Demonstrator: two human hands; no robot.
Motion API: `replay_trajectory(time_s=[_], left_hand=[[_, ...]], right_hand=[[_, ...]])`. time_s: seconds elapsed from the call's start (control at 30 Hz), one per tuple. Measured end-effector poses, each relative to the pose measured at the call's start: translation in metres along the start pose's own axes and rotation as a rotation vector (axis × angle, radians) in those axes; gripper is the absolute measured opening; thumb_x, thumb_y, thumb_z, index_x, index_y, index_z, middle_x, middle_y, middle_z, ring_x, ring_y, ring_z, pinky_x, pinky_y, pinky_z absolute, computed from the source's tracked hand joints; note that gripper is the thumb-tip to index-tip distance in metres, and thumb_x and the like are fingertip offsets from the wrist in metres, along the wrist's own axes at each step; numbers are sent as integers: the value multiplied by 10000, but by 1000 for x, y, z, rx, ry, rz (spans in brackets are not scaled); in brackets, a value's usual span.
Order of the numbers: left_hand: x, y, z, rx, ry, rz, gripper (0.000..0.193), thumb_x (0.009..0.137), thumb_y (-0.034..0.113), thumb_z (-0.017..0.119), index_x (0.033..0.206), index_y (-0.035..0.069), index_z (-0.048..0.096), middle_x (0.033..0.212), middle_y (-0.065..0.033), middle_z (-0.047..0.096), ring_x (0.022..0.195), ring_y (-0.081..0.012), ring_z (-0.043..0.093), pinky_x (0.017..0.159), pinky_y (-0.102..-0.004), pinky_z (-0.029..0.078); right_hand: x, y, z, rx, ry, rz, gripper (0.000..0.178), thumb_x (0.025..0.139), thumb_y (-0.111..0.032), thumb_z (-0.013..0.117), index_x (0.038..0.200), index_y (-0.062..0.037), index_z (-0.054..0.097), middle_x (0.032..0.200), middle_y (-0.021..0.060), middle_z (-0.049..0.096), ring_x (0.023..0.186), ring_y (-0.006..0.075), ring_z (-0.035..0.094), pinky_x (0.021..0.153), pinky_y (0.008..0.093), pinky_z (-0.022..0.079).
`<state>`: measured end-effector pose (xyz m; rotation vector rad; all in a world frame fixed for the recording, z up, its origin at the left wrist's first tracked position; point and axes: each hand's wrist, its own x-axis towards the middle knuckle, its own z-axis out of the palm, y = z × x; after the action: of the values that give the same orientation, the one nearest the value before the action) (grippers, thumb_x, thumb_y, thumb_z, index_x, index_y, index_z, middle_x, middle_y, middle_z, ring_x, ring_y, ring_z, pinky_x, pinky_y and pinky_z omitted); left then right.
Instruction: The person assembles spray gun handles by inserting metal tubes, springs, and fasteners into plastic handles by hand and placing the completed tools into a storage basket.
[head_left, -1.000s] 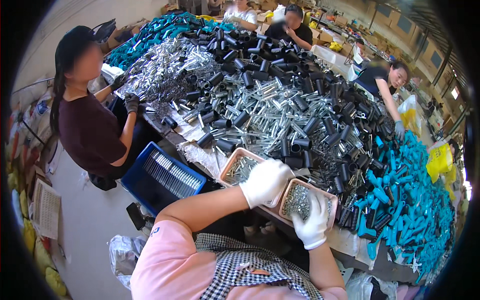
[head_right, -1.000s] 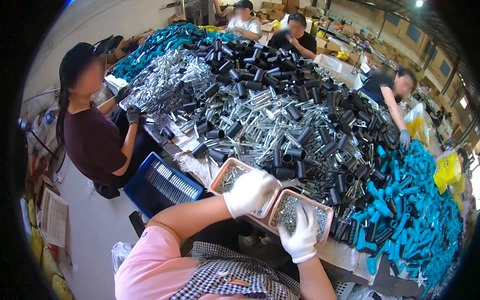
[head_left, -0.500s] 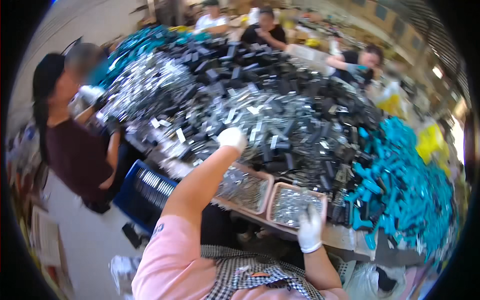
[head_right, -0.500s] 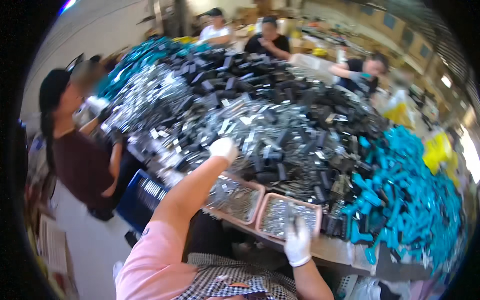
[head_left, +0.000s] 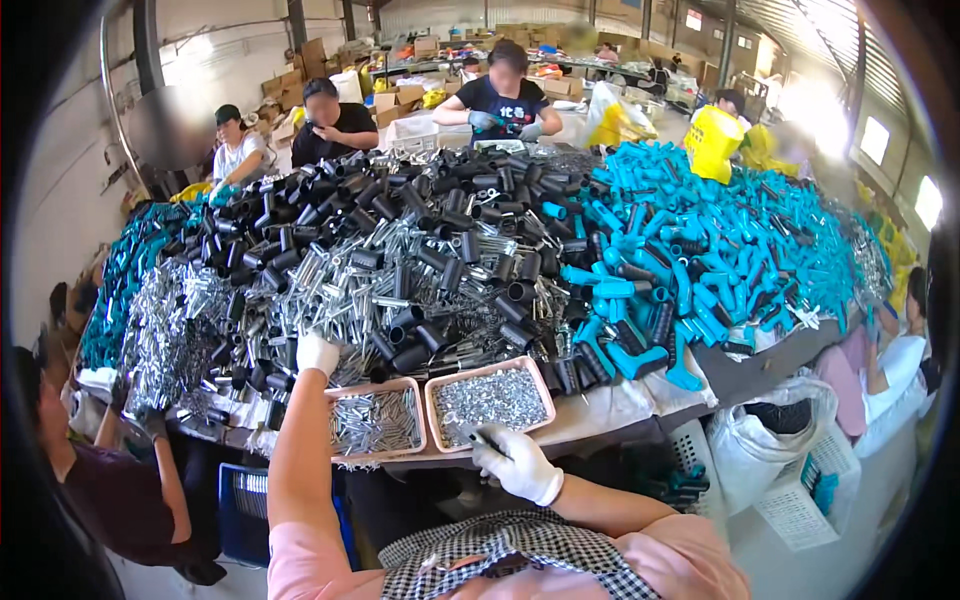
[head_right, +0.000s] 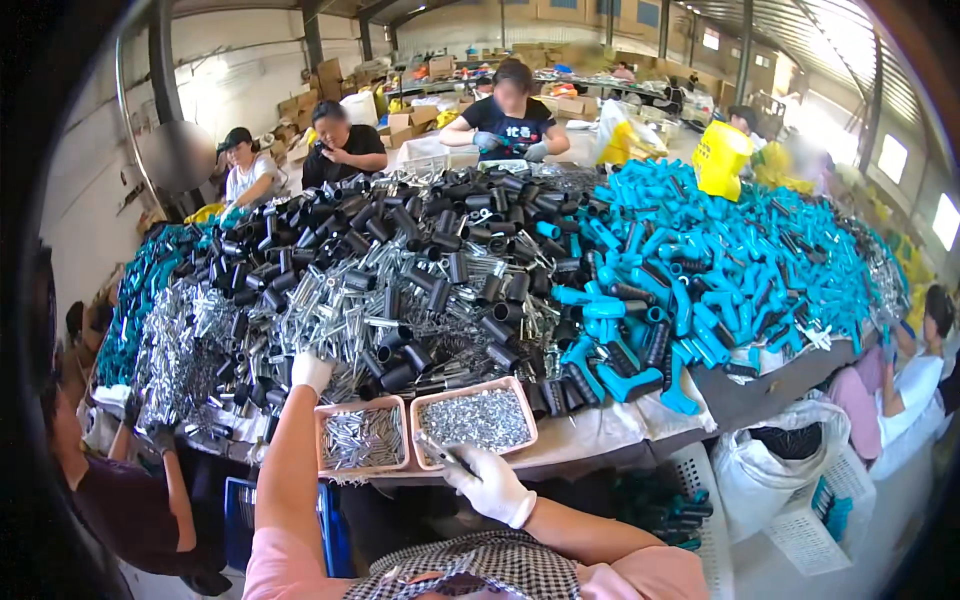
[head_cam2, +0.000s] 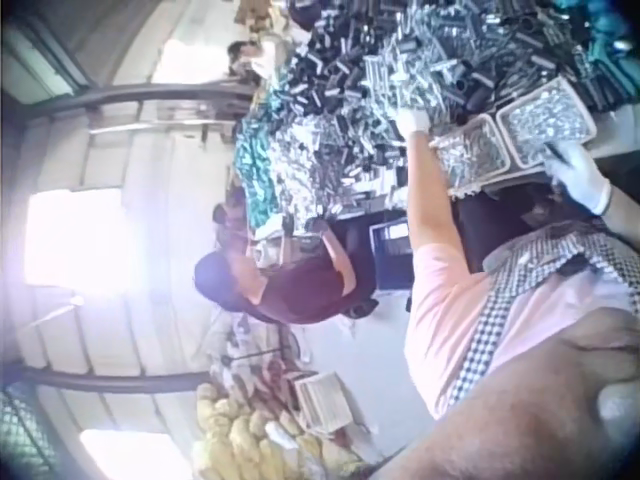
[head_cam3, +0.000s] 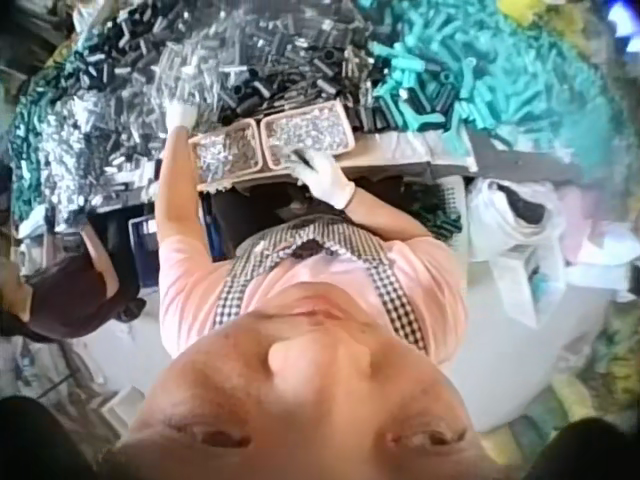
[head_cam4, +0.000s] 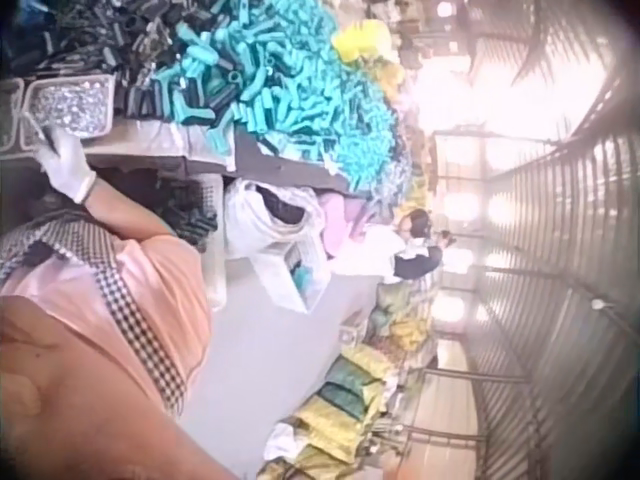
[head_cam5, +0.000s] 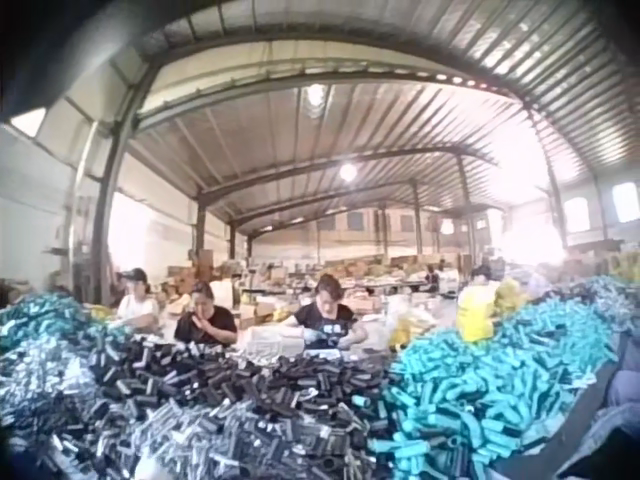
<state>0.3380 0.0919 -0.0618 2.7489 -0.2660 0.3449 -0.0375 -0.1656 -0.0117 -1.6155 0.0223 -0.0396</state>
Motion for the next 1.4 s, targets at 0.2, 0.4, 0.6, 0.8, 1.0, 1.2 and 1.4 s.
replay_trajectory(time_s=[0.2,0.4,0.6,0.8,1.0,1.2,1.4], left_hand=[[-39,3,-25,-107,405,102,185,844,168,678,793,-1,622,801,-221,620,803,-429,617,737,-500,484],[-92,69,-92,-845,389,-114,309,887,170,708,1095,-32,601,796,-87,602,675,-200,578,646,-344,486],[-223,159,-122,-1188,-319,-100,188,897,145,685,957,-33,673,755,-44,653,662,-100,618,608,-263,506],[-255,179,-114,-708,-442,609,308,753,145,807,1018,25,704,941,-142,687,859,-308,678,769,-372,542],[-267,202,-93,-898,-698,680,255,754,76,759,1003,40,718,935,-127,703,846,-246,694,754,-348,543],[-255,203,-105,-868,-657,228,302,789,273,796,900,6,711,775,-127,699,696,-206,688,671,-342,544],[-229,230,-82,-798,-830,136,395,862,390,763,863,-2,714,670,-108,660,648,-142,653,603,-330,511]], right_hand=[[-13,9,-20,196,158,-72,203,1032,-195,536,1037,7,558,931,65,644,827,130,636,780,282,527],[-26,18,-26,175,174,41,184,1011,-174,546,1060,2,565,874,50,638,749,116,626,679,267,507],[-22,21,-16,-420,150,-164,285,904,-147,637,1164,-30,621,918,214,673,822,413,663,739,451,528],[-36,19,-29,-284,-29,-239,860,768,-241,824,1461,11,382,1135,233,658,1009,317,684,887,370,525],[-42,33,-21,265,-226,-178,1004,749,-95,810,1544,56,216,1364,171,571,1243,242,565,1065,350,426],[-34,0,-50,-322,-165,-248,653,920,-291,670,1443,2,410,1189,226,652,1096,346,660,915,400,516],[-46,12,-71,-542,2,-311,509,896,-229,691,1336,-14,552,956,219,695,848,384,698,729,423,560]])
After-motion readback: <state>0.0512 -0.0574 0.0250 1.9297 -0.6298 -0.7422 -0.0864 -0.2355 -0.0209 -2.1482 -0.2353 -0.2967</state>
